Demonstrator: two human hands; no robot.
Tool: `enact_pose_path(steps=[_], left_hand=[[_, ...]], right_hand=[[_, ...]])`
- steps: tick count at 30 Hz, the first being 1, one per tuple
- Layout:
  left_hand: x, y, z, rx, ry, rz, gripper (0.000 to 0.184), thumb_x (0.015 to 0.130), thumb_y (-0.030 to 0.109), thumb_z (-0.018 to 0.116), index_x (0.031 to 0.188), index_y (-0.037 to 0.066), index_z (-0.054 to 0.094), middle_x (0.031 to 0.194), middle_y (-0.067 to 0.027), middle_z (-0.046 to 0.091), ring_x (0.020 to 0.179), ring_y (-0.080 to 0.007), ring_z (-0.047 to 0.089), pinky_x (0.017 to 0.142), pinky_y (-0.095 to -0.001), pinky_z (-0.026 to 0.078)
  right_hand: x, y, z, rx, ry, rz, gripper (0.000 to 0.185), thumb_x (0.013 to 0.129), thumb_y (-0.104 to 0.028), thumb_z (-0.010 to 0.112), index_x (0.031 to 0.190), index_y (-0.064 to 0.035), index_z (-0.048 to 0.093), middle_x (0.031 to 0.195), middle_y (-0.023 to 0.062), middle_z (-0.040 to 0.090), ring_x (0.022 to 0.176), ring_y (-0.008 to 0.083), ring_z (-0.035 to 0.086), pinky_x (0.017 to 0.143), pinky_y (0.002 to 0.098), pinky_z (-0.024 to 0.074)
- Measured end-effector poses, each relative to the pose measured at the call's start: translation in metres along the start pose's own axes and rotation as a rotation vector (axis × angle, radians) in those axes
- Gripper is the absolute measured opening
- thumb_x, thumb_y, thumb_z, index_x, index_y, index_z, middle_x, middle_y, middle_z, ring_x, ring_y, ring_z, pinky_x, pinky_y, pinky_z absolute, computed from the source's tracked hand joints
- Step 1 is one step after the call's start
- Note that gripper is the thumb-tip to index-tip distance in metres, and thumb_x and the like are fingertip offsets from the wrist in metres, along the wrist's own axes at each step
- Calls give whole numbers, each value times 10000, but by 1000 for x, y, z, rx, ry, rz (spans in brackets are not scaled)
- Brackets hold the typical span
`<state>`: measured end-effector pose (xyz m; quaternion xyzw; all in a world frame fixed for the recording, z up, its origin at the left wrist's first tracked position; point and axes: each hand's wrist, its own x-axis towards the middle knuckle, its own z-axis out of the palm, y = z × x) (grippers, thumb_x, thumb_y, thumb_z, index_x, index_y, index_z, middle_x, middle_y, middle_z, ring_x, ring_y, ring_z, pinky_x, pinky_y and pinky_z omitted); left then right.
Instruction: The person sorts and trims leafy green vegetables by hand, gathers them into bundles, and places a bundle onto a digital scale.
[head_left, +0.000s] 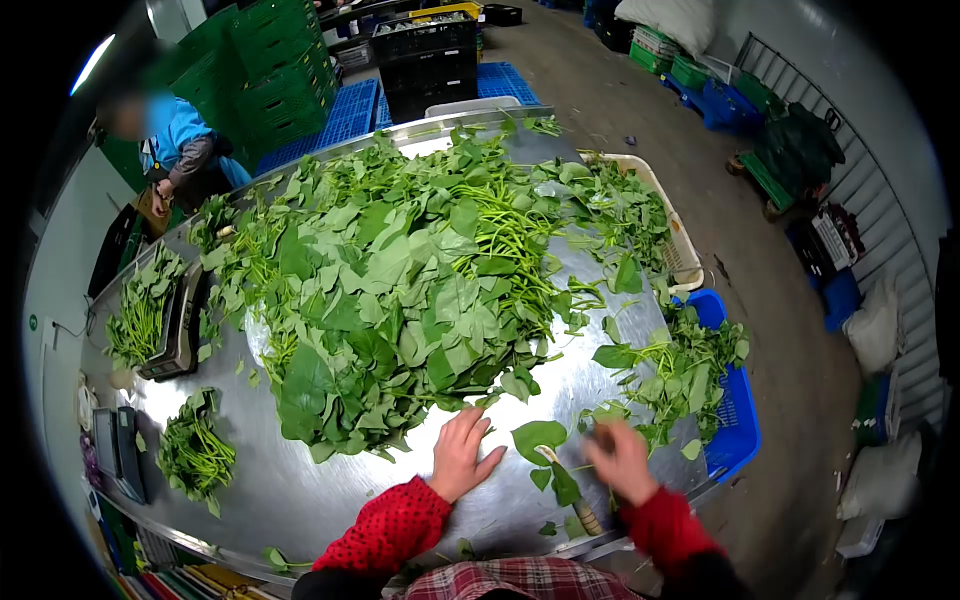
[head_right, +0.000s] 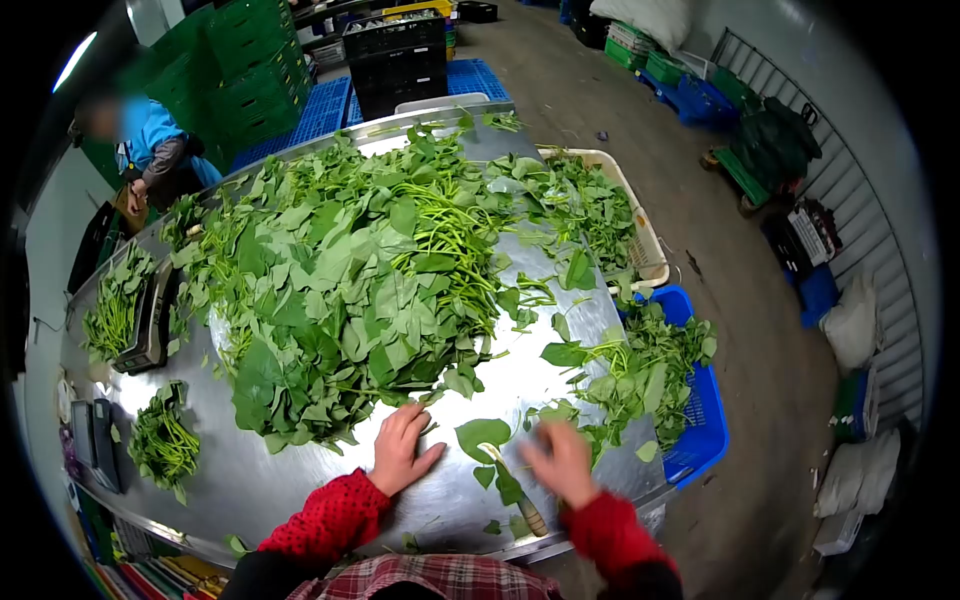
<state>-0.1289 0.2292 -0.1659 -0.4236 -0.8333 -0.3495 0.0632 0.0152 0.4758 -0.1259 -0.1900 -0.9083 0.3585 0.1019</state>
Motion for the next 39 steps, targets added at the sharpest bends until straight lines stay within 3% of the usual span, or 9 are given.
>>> enact_pose_path(steps=[2,5,9,19,23,26,31,37,39], left_hand=[[-23,4,7,-4,0,-40,517,754,256,752,1144,-14,547,1239,-179,530,1143,-367,506,930,-441,416],[-42,4,23,-19,5,-71,527,740,267,760,1147,15,539,1252,-159,534,1160,-364,501,929,-442,416],[-54,3,35,-56,34,-179,481,758,254,747,1127,15,550,1281,-153,522,1179,-347,491,947,-441,401],[-53,1,34,-109,96,-166,427,754,244,757,1071,23,577,1270,-132,550,1158,-335,510,932,-437,404],[-52,3,32,-113,115,-164,428,752,245,759,1068,22,577,1263,-135,555,1152,-339,517,927,-438,408],[-54,5,34,-106,110,-161,413,761,239,749,1058,7,580,1281,-144,538,1168,-341,503,944,-436,405],[-55,3,35,-97,143,-159,387,751,237,762,1023,18,597,1234,-144,572,1152,-333,522,926,-432,413],[-58,2,37,-108,160,-178,357,750,214,760,1003,16,604,1218,-133,584,1150,-332,531,937,-429,416],[-59,1,38,-115,174,-184,352,749,212,759,1002,20,605,1217,-130,585,1152,-330,530,939,-428,416]], right_hand=[[105,-13,6,-100,198,-365,427,777,-236,713,1102,12,591,968,169,613,879,355,595,749,418,482],[253,-70,18,-204,325,-578,689,801,-337,692,1308,50,432,1188,237,553,1094,393,517,925,445,426],[356,-120,41,-314,-110,-251,1039,685,-534,767,1385,97,331,1340,276,478,1226,369,494,1041,422,388],[358,-141,15,-297,-351,-244,822,667,-533,789,1156,98,589,1193,277,581,1124,342,571,991,403,429],[350,-143,15,-204,-72,-693,680,772,-529,709,1035,91,620,986,237,635,947,342,610,910,405,464],[346,-170,0,-103,-347,-278,700,807,-616,619,905,78,606,863,207,637,803,284,596,779,388,477],[376,-149,10,435,-500,-44,896,788,-611,643,1279,124,498,1290,290,523,1197,320,527,1006,376,399],[334,-191,7,-214,-372,-381,819,757,-498,735,1318,45,489,1330,269,499,1225,384,497,1021,451,401],[322,-177,20,-629,46,-819,754,757,-477,739,1269,35,530,1228,274,559,1119,397,552,953,461,435]])
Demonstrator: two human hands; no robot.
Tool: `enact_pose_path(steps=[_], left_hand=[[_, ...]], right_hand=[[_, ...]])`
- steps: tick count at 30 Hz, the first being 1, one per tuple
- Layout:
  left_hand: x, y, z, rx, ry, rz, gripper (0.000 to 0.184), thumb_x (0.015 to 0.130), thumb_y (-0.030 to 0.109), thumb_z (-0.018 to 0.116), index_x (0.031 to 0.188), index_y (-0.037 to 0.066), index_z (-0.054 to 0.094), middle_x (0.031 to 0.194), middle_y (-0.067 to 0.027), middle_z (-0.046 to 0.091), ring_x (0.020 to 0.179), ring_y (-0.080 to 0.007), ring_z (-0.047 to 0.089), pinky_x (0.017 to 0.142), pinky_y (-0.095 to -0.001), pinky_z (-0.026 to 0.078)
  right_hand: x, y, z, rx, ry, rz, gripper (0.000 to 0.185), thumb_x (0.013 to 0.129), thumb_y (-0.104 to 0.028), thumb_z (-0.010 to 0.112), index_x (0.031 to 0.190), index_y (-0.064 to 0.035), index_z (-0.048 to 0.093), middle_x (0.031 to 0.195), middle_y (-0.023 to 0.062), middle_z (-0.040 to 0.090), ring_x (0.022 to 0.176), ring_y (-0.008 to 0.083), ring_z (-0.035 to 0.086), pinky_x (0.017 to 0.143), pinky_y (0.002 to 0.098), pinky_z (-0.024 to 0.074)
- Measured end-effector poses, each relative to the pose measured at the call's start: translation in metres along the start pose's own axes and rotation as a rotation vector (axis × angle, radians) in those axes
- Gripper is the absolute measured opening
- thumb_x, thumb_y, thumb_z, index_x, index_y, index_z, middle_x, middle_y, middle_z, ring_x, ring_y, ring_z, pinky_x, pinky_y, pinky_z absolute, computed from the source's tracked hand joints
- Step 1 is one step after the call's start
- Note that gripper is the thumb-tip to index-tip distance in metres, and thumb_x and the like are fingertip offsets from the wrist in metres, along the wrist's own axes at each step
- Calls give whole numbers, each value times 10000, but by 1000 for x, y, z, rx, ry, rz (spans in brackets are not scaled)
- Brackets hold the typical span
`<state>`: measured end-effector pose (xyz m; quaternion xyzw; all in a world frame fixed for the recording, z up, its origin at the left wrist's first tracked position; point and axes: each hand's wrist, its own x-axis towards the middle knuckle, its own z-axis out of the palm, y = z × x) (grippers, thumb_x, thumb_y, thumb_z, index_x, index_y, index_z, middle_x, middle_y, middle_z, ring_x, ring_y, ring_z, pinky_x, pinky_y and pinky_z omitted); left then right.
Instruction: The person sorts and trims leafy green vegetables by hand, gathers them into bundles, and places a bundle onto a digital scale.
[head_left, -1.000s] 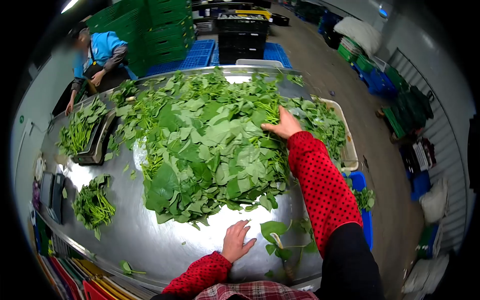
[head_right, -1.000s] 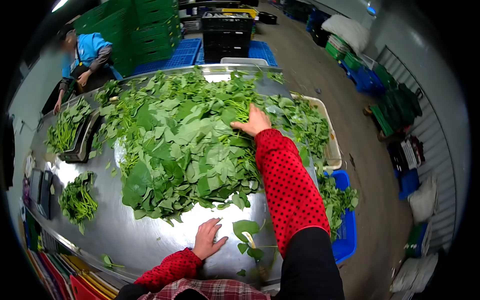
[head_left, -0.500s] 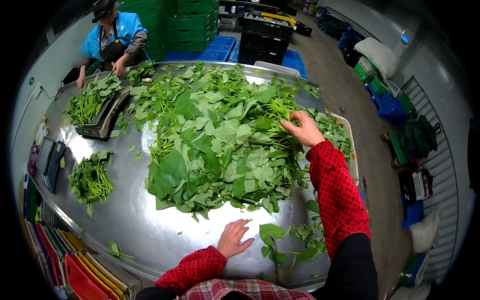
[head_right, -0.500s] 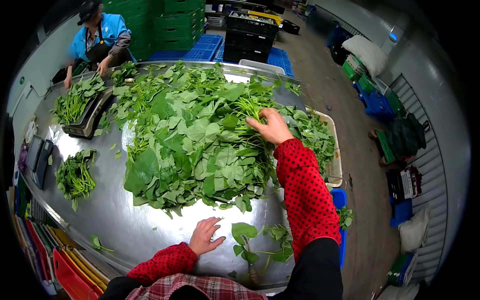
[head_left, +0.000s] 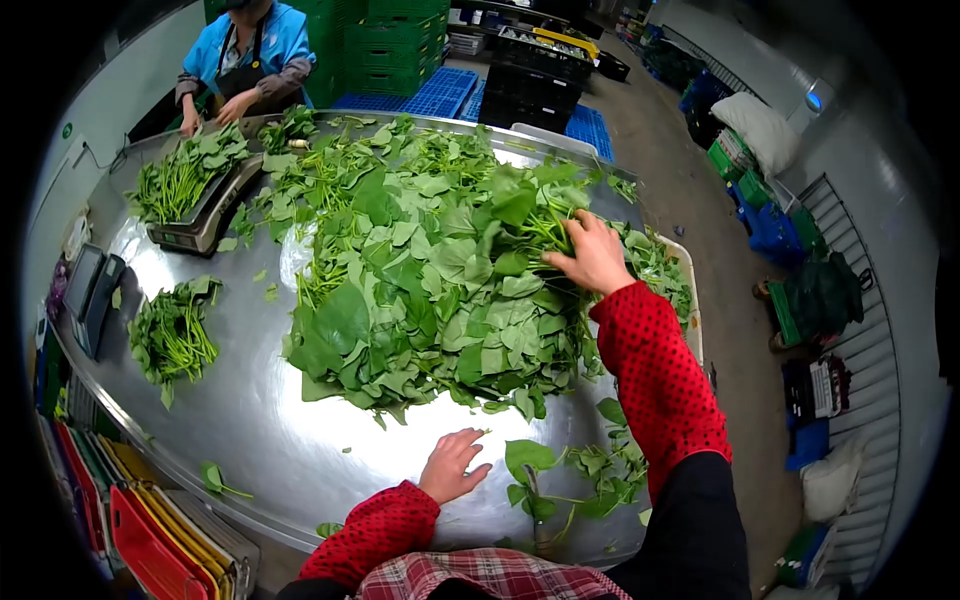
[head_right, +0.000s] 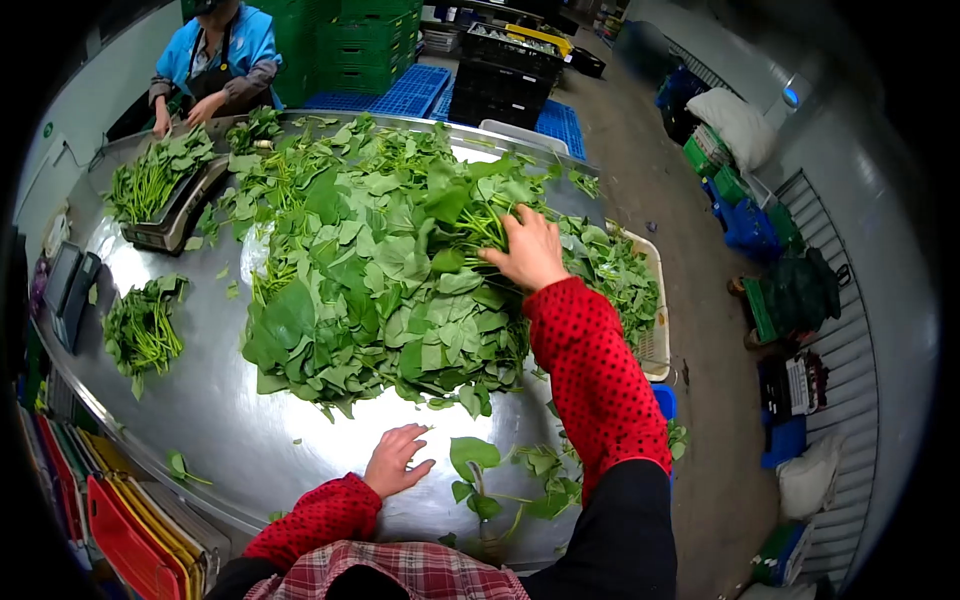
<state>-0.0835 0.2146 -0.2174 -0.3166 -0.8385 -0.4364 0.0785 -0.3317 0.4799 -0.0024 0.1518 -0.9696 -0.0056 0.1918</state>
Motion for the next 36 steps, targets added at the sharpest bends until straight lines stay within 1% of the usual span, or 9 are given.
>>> enact_pose_path(steps=[2,10,12,14,18,22,25,28,36], left_hand=[[0,0,1,-5,-1,-2,347,749,209,759,1000,25,606,1217,-128,587,1154,-329,530,940,-427,417],[33,25,-1,-83,119,-40,428,708,210,805,1048,25,621,1126,-143,634,1013,-319,612,858,-400,488],[102,65,-26,-351,255,-46,421,759,164,789,1100,-14,617,1093,-157,652,935,-243,652,828,-324,519],[167,65,-22,-946,197,-459,464,854,178,713,1218,-42,528,1141,-146,622,1019,-208,619,872,-312,508],[254,38,-13,-1501,383,-795,573,880,439,648,1219,-5,517,1097,-121,598,1008,-224,598,907,-327,470],[260,22,-8,-1680,331,-749,507,877,466,643,1160,61,532,1016,-102,598,948,-194,585,836,-338,474],[263,30,-7,-1644,352,-815,682,872,497,637,1277,-10,429,1212,-194,528,1103,-275,545,943,-390,448],[268,19,-7,-1647,296,-810,812,882,506,614,1332,-113,341,1369,-288,429,1241,-346,484,1009,-414,427],[268,18,-6,-1592,302,-849,634,914,376,616,1305,-67,388,1303,-270,502,1168,-328,551,941,-394,477]], right_hand=[[-4,10,7,-35,128,-123,703,768,-459,731,1234,35,550,1113,249,613,1023,401,585,897,457,454],[6,18,-19,804,-371,430,597,871,-474,602,1140,58,620,1057,215,648,1007,308,615,905,342,454],[3,11,-27,562,-444,266,551,890,-449,592,1097,59,643,1030,217,656,974,323,621,883,371,466],[-10,9,-7,468,-93,95,496,889,-436,601,1024,37,667,982,221,661,916,346,627,833,414,479],[-19,-11,-22,292,-101,-82,403,825,-349,657,975,25,665,863,195,626,849,365,598,769,465,472],[-37,-19,-21,282,43,-198,402,781,-290,723,1040,7,645,921,150,625,833,342,610,760,454,487],[-29,-12,-18,858,-168,377,575,677,-191,853,1109,32,546,1042,129,616,876,169,603,790,309,512],[-7,1,-15,939,-198,504,964,626,-249,888,1341,133,367,1319,274,502,1063,236,622,856,341,519],[27,24,-4,440,-507,295,1009,536,-544,855,1246,98,538,1234,288,566,1170,326,556,1015,384,412]])
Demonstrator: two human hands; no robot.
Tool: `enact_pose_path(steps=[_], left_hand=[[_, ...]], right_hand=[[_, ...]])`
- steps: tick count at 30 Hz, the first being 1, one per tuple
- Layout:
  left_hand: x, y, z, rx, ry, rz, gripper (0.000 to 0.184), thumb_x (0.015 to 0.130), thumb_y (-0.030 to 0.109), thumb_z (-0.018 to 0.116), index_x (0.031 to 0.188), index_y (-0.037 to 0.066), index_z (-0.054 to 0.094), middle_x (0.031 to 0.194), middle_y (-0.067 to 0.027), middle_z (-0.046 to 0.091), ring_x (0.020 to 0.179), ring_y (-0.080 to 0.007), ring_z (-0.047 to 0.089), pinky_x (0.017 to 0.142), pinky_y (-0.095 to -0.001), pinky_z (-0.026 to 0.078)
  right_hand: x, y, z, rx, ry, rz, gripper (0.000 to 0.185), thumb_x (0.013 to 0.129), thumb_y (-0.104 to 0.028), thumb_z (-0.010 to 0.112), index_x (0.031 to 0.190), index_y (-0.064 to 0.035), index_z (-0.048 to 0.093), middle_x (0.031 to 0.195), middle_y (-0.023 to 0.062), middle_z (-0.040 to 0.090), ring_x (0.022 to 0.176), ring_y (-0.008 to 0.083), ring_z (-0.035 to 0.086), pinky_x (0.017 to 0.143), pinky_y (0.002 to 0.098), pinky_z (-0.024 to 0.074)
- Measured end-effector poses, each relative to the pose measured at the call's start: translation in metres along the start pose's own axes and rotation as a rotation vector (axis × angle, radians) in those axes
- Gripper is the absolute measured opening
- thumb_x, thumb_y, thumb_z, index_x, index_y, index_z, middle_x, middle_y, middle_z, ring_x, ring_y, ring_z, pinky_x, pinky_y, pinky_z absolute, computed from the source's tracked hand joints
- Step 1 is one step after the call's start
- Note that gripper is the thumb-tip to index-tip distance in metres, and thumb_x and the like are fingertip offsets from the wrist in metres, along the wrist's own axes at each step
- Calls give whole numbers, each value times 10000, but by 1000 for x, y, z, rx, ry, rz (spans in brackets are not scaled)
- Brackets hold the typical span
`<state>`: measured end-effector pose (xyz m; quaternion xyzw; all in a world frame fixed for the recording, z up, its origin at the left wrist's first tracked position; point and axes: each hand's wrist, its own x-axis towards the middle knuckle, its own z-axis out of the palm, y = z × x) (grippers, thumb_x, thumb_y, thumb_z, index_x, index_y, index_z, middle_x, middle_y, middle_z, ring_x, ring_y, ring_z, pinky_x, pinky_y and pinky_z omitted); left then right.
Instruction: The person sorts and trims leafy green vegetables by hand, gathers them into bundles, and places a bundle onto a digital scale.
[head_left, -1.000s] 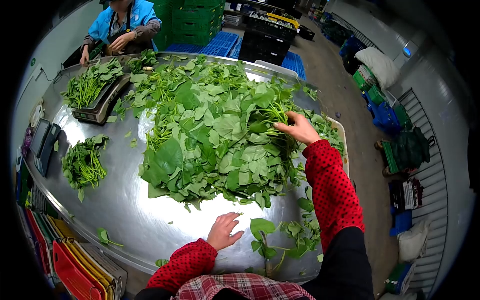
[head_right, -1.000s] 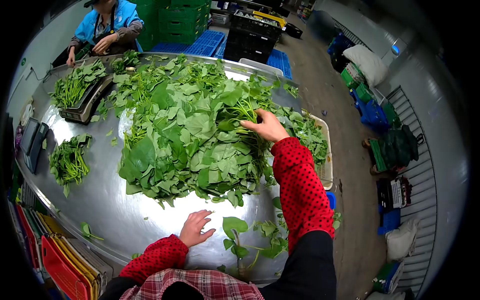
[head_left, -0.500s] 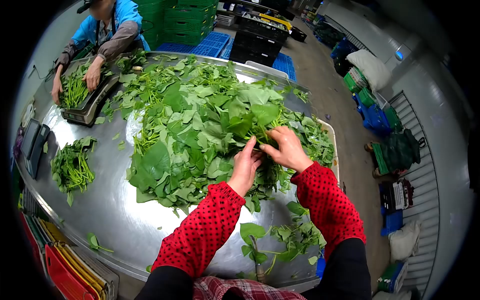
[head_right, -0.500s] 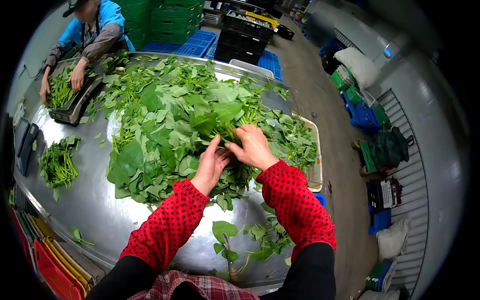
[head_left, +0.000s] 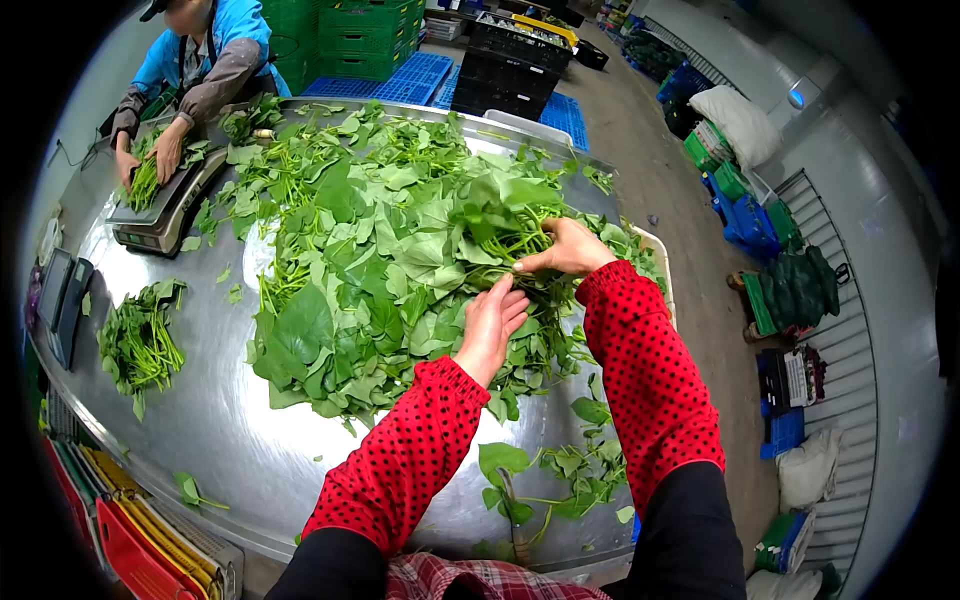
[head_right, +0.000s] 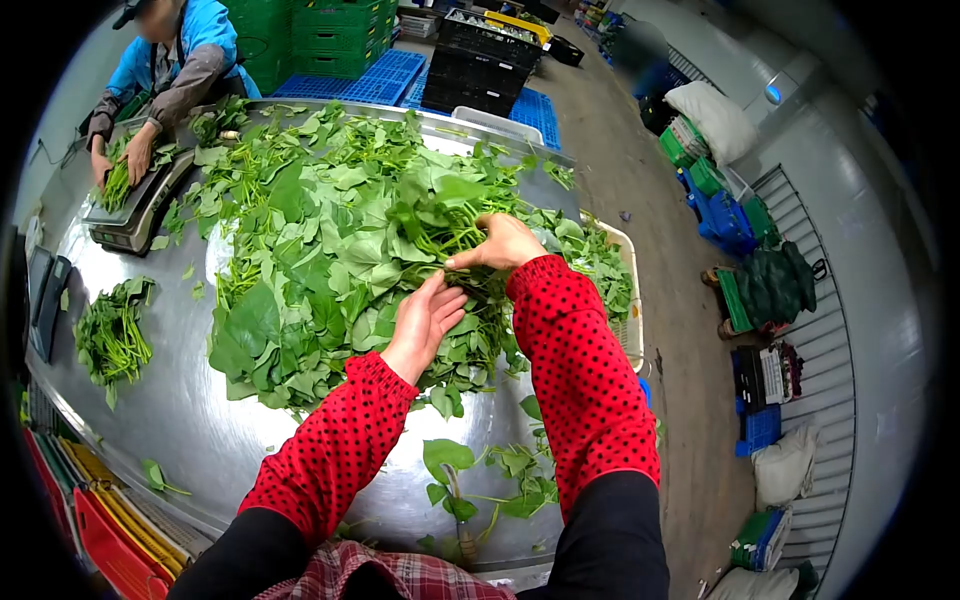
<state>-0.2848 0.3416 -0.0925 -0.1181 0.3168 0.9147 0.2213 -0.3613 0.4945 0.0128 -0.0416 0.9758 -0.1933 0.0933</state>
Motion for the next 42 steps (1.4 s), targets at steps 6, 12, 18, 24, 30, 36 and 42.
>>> enact_pose_path(steps=[6,12,18,24,30,36,42], left_hand=[[-9,1,-5,39,0,26,438,916,282,623,1200,-11,464,1225,-219,563,1111,-291,581,902,-372,491],[-18,4,-11,81,-60,48,631,916,255,616,1426,20,331,1213,-159,578,1070,-228,595,904,-348,481],[-24,15,-16,141,-69,56,641,913,221,614,1433,1,309,1194,-159,588,1039,-224,603,900,-342,481],[-43,21,-24,231,-158,49,448,933,185,579,1317,-19,472,1137,-143,623,976,-194,629,872,-318,497],[-35,6,-25,192,-212,-43,457,930,181,589,1299,-57,460,1133,-146,625,939,-195,643,828,-317,525],[-26,16,-30,230,-201,-10,450,916,210,614,1255,-53,479,1114,-87,614,968,-179,609,855,-333,501],[-17,7,-37,295,-204,-68,365,915,206,615,1186,-23,533,1114,-105,606,941,-171,619,819,-310,520]], right_hand=[[-4,6,10,36,28,-159,955,594,-483,852,1295,67,508,1284,257,534,1208,352,513,1045,384,378],[-28,4,31,700,401,-14,957,679,-343,840,1383,69,342,1290,244,528,1154,259,549,997,334,425],[-9,0,19,72,7,2,841,641,-366,848,1247,98,496,1309,267,516,1166,312,555,979,363,443],[8,-27,-24,420,188,-86,309,756,-77,758,1008,49,630,837,80,692,709,144,632,688,304,519],[24,28,0,231,-26,-76,584,714,-175,805,1195,54,567,1060,142,675,966,224,629,901,330,469],[-17,43,17,314,-118,-37,624,698,-68,814,1245,21,526,1100,106,660,995,189,602,927,325,460],[-32,48,41,18,118,-99,659,640,-121,814,1229,-62,525,1065,193,658,1014,331,632,885,386,481]])
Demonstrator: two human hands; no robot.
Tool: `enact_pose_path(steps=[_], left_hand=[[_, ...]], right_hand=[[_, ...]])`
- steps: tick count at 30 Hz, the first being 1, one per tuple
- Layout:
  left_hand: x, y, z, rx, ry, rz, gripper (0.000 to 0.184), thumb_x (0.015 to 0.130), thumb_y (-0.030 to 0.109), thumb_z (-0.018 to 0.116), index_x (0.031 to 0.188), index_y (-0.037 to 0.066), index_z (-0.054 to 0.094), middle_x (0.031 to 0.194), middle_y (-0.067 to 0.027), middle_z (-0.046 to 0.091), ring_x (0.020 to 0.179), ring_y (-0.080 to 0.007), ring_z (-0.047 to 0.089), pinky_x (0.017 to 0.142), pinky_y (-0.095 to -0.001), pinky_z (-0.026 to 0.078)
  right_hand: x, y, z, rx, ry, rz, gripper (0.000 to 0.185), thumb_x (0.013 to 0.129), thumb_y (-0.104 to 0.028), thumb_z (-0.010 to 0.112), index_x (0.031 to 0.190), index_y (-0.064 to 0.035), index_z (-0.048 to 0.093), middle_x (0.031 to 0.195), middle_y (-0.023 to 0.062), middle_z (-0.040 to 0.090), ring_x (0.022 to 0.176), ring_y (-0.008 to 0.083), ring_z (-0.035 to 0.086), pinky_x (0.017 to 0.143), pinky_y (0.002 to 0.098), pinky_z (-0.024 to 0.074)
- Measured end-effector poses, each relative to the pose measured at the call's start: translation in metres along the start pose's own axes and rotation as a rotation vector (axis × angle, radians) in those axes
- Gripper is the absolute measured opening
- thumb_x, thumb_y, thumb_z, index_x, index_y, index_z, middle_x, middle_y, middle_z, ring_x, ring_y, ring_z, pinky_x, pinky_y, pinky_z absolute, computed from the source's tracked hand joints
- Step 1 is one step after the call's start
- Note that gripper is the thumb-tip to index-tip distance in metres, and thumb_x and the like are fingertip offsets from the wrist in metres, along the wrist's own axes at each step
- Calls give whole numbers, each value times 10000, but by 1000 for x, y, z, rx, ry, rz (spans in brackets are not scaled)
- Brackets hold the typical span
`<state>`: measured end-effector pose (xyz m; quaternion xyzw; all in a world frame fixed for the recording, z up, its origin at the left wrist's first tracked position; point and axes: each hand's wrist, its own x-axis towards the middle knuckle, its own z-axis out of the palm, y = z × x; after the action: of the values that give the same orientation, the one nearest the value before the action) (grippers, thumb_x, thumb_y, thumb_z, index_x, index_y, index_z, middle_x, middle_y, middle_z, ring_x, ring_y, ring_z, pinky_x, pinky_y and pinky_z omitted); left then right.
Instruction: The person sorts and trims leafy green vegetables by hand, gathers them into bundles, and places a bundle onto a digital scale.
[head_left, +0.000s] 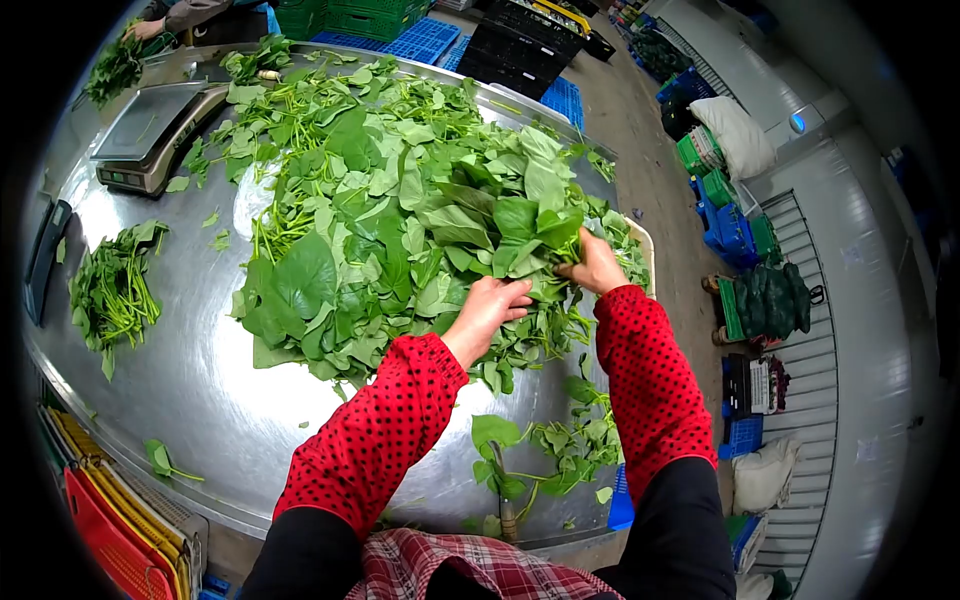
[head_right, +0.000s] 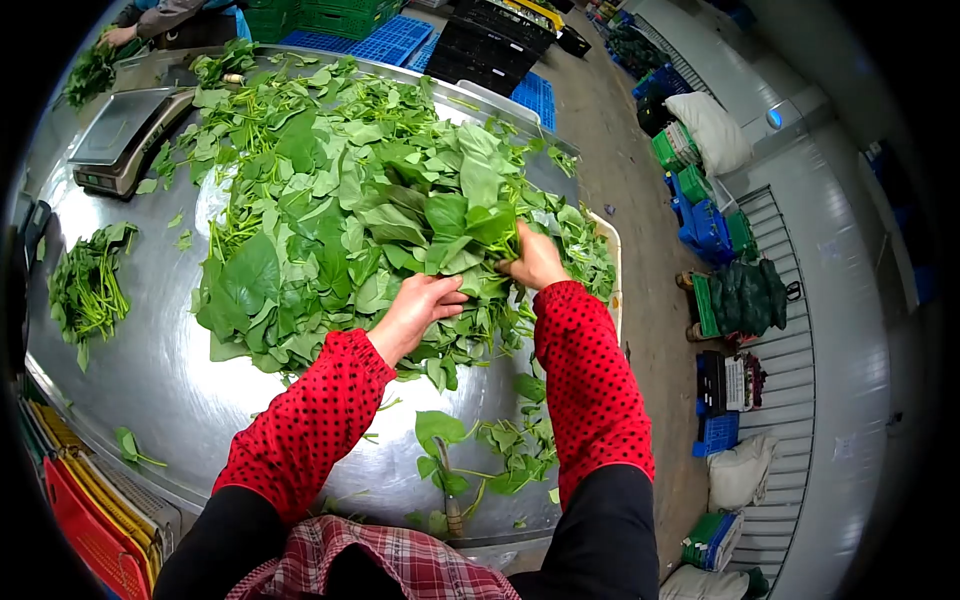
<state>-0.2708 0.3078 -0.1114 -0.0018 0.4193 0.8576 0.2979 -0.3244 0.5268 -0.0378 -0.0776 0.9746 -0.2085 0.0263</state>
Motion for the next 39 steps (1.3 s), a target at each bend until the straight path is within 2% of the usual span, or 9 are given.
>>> enact_pose_path(steps=[6,11,14,19,24,28,29,32,39], left_hand=[[-12,9,24,119,-143,57,521,920,187,604,1336,-66,420,1185,-132,589,980,-172,624,825,-269,518],[-14,10,33,160,-329,-60,624,919,210,608,1406,-60,327,1260,-160,566,948,-192,641,779,-274,544],[-9,3,41,143,-30,130,564,850,154,673,1328,-35,443,1164,-132,622,996,-181,622,849,-290,513],[8,4,17,-305,-248,103,301,717,57,623,1016,21,623,979,-48,654,866,-152,605,838,-297,462],[-22,59,51,-117,-191,324,313,796,168,669,1083,52,623,983,-38,664,862,-133,620,787,-298,498],[-30,90,52,26,-238,444,274,841,215,661,1066,59,647,994,-43,673,900,-141,627,812,-295,497],[-40,98,44,-113,-252,291,278,859,220,643,1089,62,647,1015,-54,674,952,-155,622,884,-323,482],[-26,82,8,-355,-252,436,391,891,251,593,1222,44,579,1186,-94,622,1097,-225,578,983,-400,431],[-62,21,5,283,-197,94,549,875,298,632,1269,-64,509,1154,-139,640,974,-190,637,850,-277,499]], right_hand=[[40,-70,-81,186,-33,14,453,644,-103,715,1062,33,603,927,148,678,832,232,641,804,343,500],[48,-88,-82,275,-144,198,491,694,-162,736,1108,73,615,986,166,678,890,249,644,838,321,489],[37,-77,-70,226,-182,291,474,713,-186,734,1095,72,625,998,177,674,927,250,638,866,336,480],[-13,-90,-58,56,-247,387,622,740,-200,737,1223,108,496,1166,192,607,1089,259,572,925,343,451],[-32,-101,-67,824,-69,212,379,818,-75,660,1153,75,562,1070,138,656,956,187,617,850,303,480],[-36,-130,-72,596,121,124,368,781,-76,722,1106,44,599,993,108,678,824,172,637,767,302,500],[-27,-123,-77,813,102,57,362,761,-67,734,1080,49,606,970,105,678,807,180,635,761,305,502],[-31,-143,-122,889,165,-23,306,757,-38,706,1042,30,617,914,81,671,783,158,636,717,296,514],[-52,-166,-133,1014,317,-133,391,788,-48,695,1162,-12,585,1058,53,650,917,150,629,819,291,498]])
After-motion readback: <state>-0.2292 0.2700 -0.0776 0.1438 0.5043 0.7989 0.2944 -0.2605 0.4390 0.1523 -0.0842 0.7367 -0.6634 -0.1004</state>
